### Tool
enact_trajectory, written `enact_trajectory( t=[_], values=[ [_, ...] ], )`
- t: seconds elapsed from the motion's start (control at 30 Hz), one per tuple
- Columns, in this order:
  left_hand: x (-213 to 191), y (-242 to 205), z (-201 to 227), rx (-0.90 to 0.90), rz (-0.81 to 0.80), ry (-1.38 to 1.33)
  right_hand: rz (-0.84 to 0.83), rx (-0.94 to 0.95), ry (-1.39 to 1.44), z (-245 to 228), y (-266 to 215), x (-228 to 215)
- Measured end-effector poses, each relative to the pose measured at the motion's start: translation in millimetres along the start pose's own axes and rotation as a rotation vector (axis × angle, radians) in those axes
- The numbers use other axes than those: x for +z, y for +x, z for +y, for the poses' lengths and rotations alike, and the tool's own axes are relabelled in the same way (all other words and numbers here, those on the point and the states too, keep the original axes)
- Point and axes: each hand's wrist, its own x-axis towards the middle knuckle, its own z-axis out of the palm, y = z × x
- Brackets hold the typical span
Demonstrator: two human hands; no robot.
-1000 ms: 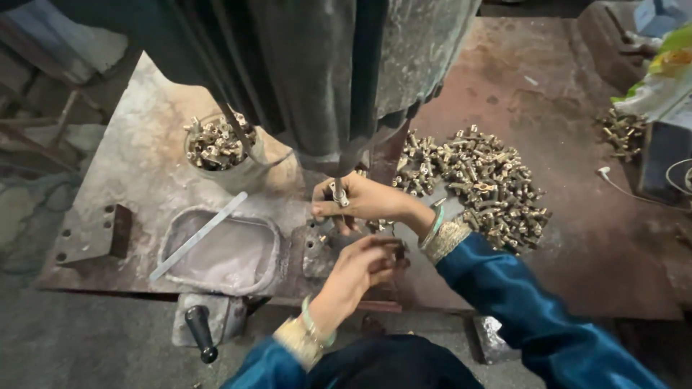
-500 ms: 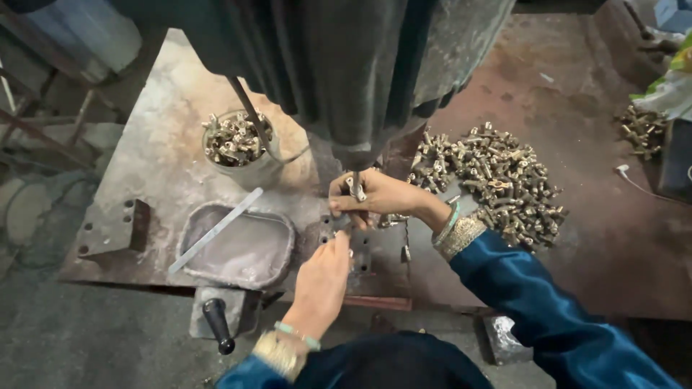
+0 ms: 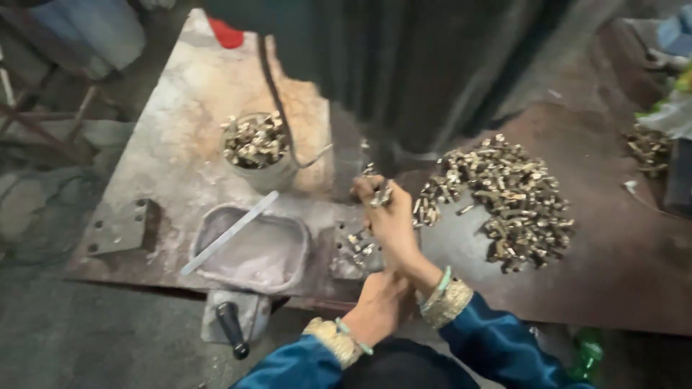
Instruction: The person picks small brass fittings from a pile on the workbench and places them one at a time into a fixture under a bench press machine, operates the press to form each piece, and moves finished pieces onto a growing pile beside the machine.
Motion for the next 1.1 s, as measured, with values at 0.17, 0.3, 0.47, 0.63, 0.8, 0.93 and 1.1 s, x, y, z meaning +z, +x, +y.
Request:
enact_trajectory(
  t=[0.17, 0.3, 0.47, 0.63, 0.8, 0.93, 1.1],
  values=[
    [-143.9, -33.0, 13.9, -0.194, 0.178, -0.08, -0.037, -0.02, 0.079, 11.3, -0.1, 0.2],
    [-198.6, -59.5, -35.1, -0.298, 0.332, 0.032, 0.102, -0.048, -0.035, 7.8, -2.2, 4.2],
    [-163.5, -76.6, -80.9, -0.334, 0.211, 0.162, 0.066, -0.078, 0.005, 6.9, -0.3, 4.1],
    [-155.4, -76.1, -93.9, -0.341, 0.157, 0.222, 0.015, -0.05, 0.108, 13.6, 2.7, -2.0],
    [-165.7, -75.7, -102.5, -0.752, 0.171, -0.713, 0.086, -0.047, 0.035, 4.8, 0.8, 2.6],
    [-129.8, -67.9, -67.1, -0.751, 0.135, -1.069, -0.072, -0.064, 0.104, 18.3, 7.7, -11.4],
    [-115.7, -47.3, -26.7, -0.44, 0.316, -0.531, -0.094, -0.067, 0.086, 12.0, 6.0, -11.7]
  ],
)
